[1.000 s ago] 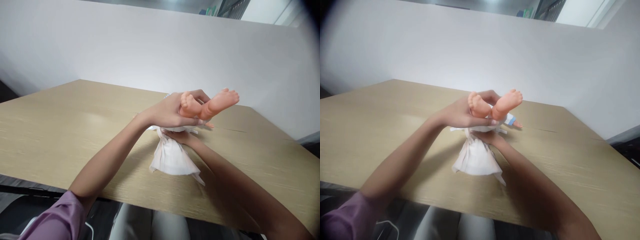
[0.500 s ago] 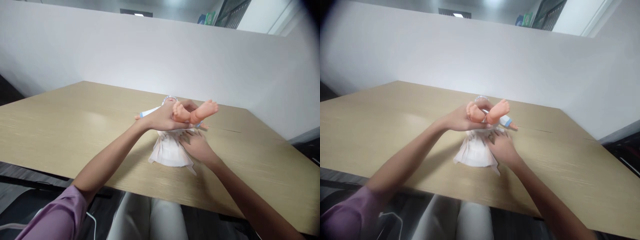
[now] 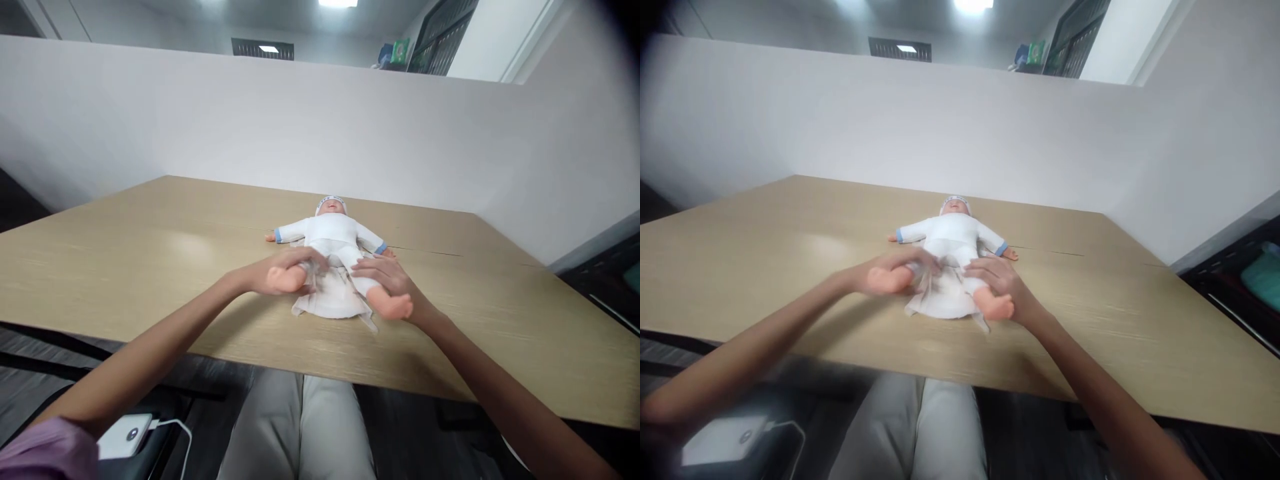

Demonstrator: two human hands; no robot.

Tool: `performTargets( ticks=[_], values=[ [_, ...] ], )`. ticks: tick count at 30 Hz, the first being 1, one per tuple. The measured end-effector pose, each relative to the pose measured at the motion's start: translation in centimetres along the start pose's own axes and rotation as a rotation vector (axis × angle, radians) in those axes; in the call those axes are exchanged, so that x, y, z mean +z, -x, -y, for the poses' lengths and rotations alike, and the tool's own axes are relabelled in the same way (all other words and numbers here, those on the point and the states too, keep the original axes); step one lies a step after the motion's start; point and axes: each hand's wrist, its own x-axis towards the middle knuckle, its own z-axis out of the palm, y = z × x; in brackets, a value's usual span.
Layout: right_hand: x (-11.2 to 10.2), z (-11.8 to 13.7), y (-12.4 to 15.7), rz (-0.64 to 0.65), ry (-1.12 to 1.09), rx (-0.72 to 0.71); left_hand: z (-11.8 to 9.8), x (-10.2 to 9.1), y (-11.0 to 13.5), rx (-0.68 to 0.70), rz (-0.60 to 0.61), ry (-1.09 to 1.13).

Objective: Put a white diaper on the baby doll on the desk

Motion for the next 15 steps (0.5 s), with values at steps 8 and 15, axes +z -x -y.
performTargets(
  ticks=[8,15],
  values=[
    [1.8,-4.7,3.1,0.149,0.283,-0.532,5.6,1.8,4.6,0.152,0.116,-0.188],
    [0.2,-4.9,2.9,0.277,0.162,-0.46,4.8,1.7,4.3,0.08,0.214,-0.32]
  ],
)
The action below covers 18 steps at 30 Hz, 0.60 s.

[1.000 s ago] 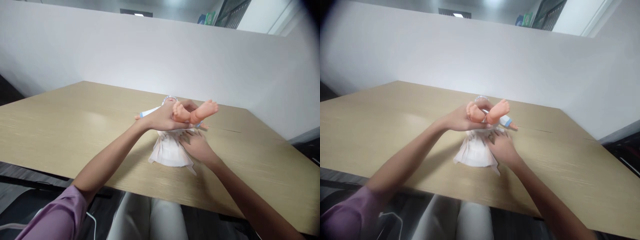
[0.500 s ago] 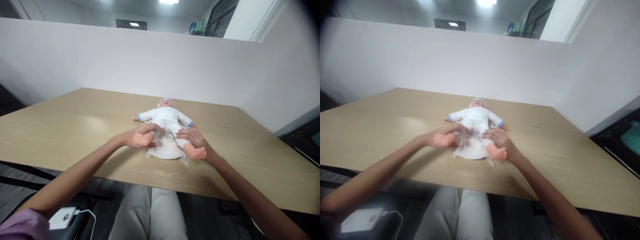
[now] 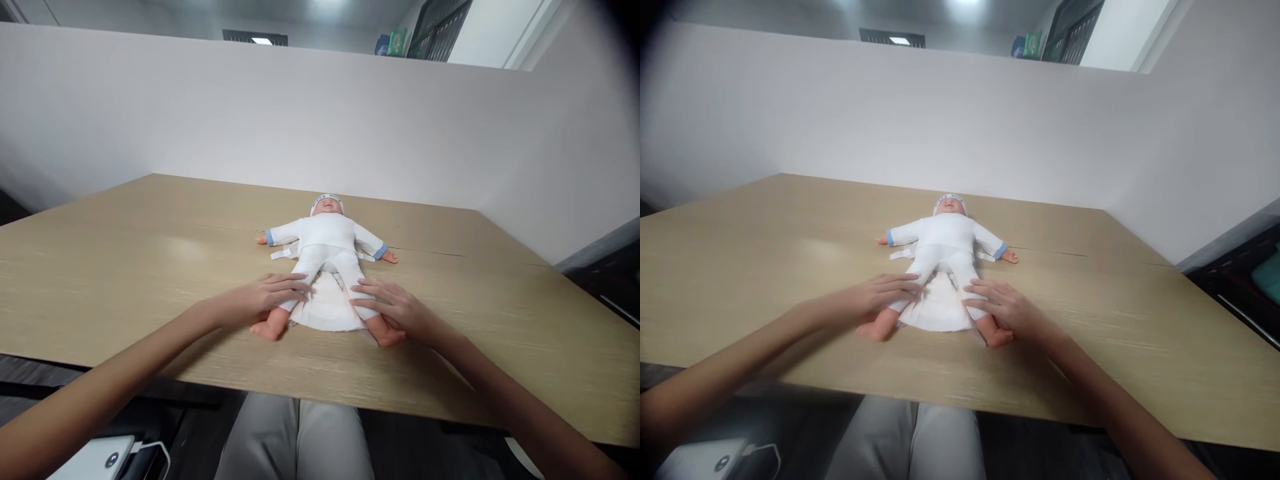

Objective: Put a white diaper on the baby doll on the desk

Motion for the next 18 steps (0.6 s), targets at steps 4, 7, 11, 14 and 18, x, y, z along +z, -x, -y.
performTargets(
  ticks=[4,7,11,14,18],
  values=[
    [-2.1,-0.1,-0.3,0.128,-0.197,0.065,-0.3,-0.2,0.0,-0.033,0.076,-0.031],
    [-2.7,1.5,-1.0,0.124,-0.202,0.142,-1.3,-0.8,-0.4,-0.083,0.103,-0.029],
    [-1.0,5.3,-1.9,0.052,-0.015,0.257,-3.7,-0.4,-1.6,-0.218,0.039,-0.085],
    [0.7,7.0,-2.1,0.012,0.07,0.292,-5.1,1.6,-2.4,-0.305,-0.033,-0.204],
    [1.1,6.5,-2.6,-0.041,0.019,0.338,-5.4,3.5,-3.0,-0.374,-0.102,-0.302]
  ],
)
